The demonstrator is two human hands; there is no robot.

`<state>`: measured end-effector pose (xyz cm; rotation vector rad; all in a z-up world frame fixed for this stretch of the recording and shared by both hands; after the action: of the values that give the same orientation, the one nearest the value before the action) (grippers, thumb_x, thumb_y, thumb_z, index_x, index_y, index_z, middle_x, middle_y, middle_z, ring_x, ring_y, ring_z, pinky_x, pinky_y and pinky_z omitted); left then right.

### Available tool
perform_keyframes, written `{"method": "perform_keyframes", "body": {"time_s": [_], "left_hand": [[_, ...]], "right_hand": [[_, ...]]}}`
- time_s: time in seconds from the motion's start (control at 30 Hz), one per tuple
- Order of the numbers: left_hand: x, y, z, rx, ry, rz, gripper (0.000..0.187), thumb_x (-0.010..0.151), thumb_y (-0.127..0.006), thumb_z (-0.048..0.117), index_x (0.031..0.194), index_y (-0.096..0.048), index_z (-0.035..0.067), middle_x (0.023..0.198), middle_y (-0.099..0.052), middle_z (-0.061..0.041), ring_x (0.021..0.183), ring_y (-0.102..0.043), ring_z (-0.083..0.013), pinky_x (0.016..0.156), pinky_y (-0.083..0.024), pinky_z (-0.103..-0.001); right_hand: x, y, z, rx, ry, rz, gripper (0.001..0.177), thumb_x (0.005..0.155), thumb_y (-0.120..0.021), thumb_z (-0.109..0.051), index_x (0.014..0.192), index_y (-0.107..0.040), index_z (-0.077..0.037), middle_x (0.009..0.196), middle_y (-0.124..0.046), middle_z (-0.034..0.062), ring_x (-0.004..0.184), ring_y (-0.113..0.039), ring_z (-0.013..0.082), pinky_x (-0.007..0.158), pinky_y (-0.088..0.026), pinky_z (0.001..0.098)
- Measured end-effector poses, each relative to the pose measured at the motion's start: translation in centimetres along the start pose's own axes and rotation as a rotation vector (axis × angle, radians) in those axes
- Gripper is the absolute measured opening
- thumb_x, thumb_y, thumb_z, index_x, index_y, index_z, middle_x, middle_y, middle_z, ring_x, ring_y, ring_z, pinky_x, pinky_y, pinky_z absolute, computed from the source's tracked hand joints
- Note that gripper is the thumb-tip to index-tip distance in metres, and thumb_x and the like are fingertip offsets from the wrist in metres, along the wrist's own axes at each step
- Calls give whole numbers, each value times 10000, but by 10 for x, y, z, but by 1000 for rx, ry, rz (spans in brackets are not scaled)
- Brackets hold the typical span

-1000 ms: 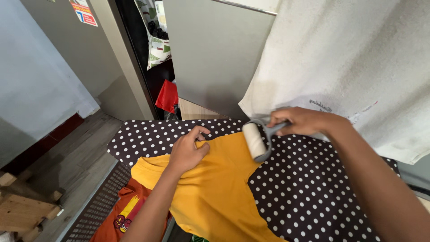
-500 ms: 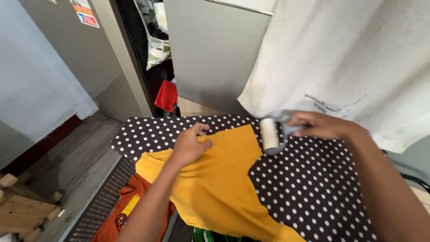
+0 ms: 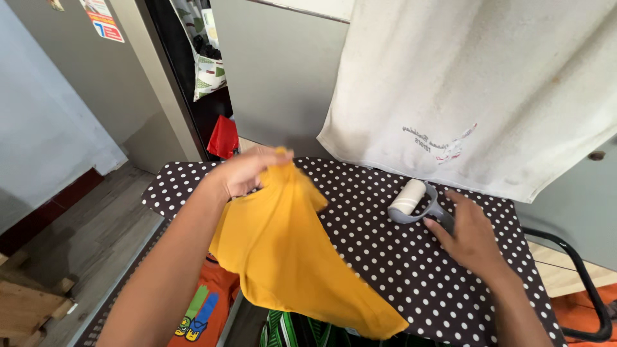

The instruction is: The person uses a lint roller on a yellow t-shirt laid on a polka-dotted ironing board. They roll the device over the shirt, then fold the shirt in half and continue rolling. The person unfolds and repositions the shirt multiple times to treat different areas before rolling it again.

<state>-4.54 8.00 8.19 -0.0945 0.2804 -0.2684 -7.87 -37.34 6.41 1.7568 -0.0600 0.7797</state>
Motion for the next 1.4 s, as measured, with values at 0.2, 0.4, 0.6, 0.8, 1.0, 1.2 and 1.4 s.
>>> {"method": "perform_keyframes", "body": {"time_s": [0.2,0.4,0.6,0.8,1.0,1.2,1.4], "left_hand": [[-17,-25,65,-391,-213,-15,393,936,-673,390,1252,-592,171,943,-691,-4,643,-635,-129,657,-623,-307],[-52,-45,133,-419,-679,-34,561,985,-604,481,1386,-560,91,1395,-606,-66,1286,-598,-225,1061,-564,-452],[-89,-85,155,-365,-743,8,539,961,-590,482,1372,-546,135,1374,-567,-20,1242,-543,-235,1068,-531,-563],[-95,-84,147,22,-713,336,431,1021,-598,455,1118,-755,65,1061,-728,-23,959,-629,-135,882,-496,-364],[-71,8,132,31,-681,537,370,976,-642,386,1106,-757,60,1064,-766,-27,985,-688,-136,941,-523,-312],[-19,56,97,-267,-396,667,289,1009,-569,363,1140,-694,138,1131,-707,29,1070,-625,-133,953,-429,-339],[-33,69,107,152,-1062,799,476,1152,-604,372,897,-645,-28,966,-568,-61,948,-480,-127,922,-424,-300]], "right_hand": [[26,43,-110,399,-14,-17,595,881,-712,-360,1296,-567,42,1152,-690,191,1061,-677,296,928,-530,394],[44,17,-197,762,165,-294,518,908,-730,-404,1232,-579,-29,1010,-706,70,917,-719,146,804,-631,290],[88,-39,-226,957,119,-13,898,763,-885,-415,1320,-347,40,1224,-520,181,1068,-612,251,840,-564,351],[123,-75,-223,1029,59,220,759,849,-838,-375,1286,-376,39,1253,-515,179,1134,-591,266,916,-542,356],[164,-126,-144,868,-45,-34,182,989,-561,-189,1109,-545,-53,1080,-710,146,996,-727,271,868,-614,365],[247,-110,-114,443,-147,212,193,1062,-470,-253,1136,-493,-76,1003,-696,190,969,-659,439,845,-499,562],[285,-20,-146,470,75,736,144,1118,-515,-163,1086,-581,-38,1003,-676,187,933,-662,372,832,-520,481]]}}
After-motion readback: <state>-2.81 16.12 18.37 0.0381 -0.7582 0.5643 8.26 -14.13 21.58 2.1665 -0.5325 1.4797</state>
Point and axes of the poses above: each hand's wrist, its own x-axis towards the middle knuckle, its own y-axis out of the back of the hand, z = x × y, the point moved 2 cm from there along x, towards the middle knuckle
